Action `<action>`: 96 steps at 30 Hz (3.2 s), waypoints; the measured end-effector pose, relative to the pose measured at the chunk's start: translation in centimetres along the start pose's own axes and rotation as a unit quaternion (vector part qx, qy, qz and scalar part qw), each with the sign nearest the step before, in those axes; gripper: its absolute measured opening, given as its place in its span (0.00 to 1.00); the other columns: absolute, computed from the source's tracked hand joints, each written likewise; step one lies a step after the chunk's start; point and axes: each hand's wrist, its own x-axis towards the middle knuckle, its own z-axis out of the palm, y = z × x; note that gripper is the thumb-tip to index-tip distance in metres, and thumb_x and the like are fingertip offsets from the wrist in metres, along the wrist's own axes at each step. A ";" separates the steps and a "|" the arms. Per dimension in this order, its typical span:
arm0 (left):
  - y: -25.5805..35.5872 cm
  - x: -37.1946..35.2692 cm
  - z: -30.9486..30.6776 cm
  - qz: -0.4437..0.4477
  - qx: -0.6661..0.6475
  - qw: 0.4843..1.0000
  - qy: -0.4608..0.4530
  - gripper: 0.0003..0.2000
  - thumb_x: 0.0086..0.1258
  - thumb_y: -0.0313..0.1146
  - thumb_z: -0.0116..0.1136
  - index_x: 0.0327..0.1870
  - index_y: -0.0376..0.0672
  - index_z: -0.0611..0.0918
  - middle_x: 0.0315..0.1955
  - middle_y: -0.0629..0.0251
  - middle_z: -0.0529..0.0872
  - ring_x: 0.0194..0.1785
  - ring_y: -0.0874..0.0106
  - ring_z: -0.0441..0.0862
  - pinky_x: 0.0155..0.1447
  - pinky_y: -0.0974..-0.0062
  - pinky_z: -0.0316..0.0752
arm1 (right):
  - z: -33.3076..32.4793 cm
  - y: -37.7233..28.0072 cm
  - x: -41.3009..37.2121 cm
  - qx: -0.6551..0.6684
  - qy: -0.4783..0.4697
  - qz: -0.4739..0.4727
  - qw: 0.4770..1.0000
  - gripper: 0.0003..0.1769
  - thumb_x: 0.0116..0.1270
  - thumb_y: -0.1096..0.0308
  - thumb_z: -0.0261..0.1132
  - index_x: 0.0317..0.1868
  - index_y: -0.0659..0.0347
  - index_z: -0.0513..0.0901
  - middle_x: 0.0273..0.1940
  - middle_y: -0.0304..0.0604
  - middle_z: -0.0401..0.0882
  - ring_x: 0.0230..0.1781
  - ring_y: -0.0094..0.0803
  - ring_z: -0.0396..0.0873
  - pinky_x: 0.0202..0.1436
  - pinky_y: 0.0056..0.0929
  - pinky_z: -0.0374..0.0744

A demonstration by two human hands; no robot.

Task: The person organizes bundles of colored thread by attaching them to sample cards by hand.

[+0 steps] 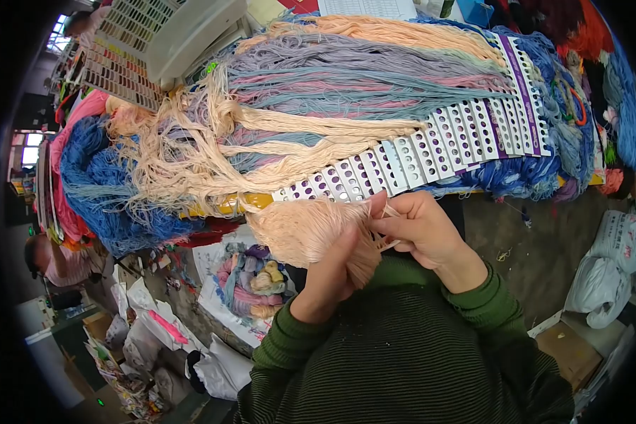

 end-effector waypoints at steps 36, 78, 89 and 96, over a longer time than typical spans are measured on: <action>-0.2 0.5 -0.8 -0.007 -0.130 0.991 0.032 0.15 0.66 0.34 0.41 0.47 0.32 0.70 0.49 0.55 0.69 0.53 0.68 0.67 0.56 0.68 0.64 | -1.5 0.2 0.1 0.117 -0.070 -0.010 0.991 0.04 0.57 0.74 0.57 0.28 0.65 0.75 0.21 0.33 0.70 0.15 0.13 0.60 0.19 0.11 0.60; 0.7 -0.3 0.3 -0.009 -0.126 0.992 0.017 0.22 0.65 0.41 0.40 0.54 0.33 0.63 0.50 0.56 0.67 0.54 0.68 0.66 0.57 0.68 0.62 | 0.1 -0.1 0.0 0.028 -0.006 0.016 0.999 0.04 0.53 0.74 0.61 0.29 0.66 0.78 0.20 0.32 0.72 0.14 0.10 0.61 0.13 0.09 0.56; 0.2 -0.1 0.2 -0.018 -0.098 0.992 0.082 0.14 0.62 0.28 0.45 0.49 0.35 0.68 0.46 0.56 0.71 0.51 0.67 0.69 0.54 0.67 0.66 | -0.7 0.4 0.2 0.085 -0.054 -0.010 0.995 0.04 0.54 0.74 0.60 0.29 0.68 0.77 0.21 0.33 0.72 0.15 0.11 0.63 0.15 0.09 0.59; -0.4 -0.2 -0.2 -0.010 -0.131 0.984 0.117 0.13 0.63 0.28 0.44 0.48 0.36 0.67 0.43 0.59 0.73 0.47 0.70 0.71 0.52 0.71 0.68 | -1.2 0.4 0.4 0.103 -0.075 -0.007 0.992 0.05 0.54 0.74 0.59 0.30 0.68 0.77 0.23 0.35 0.73 0.17 0.12 0.64 0.16 0.11 0.61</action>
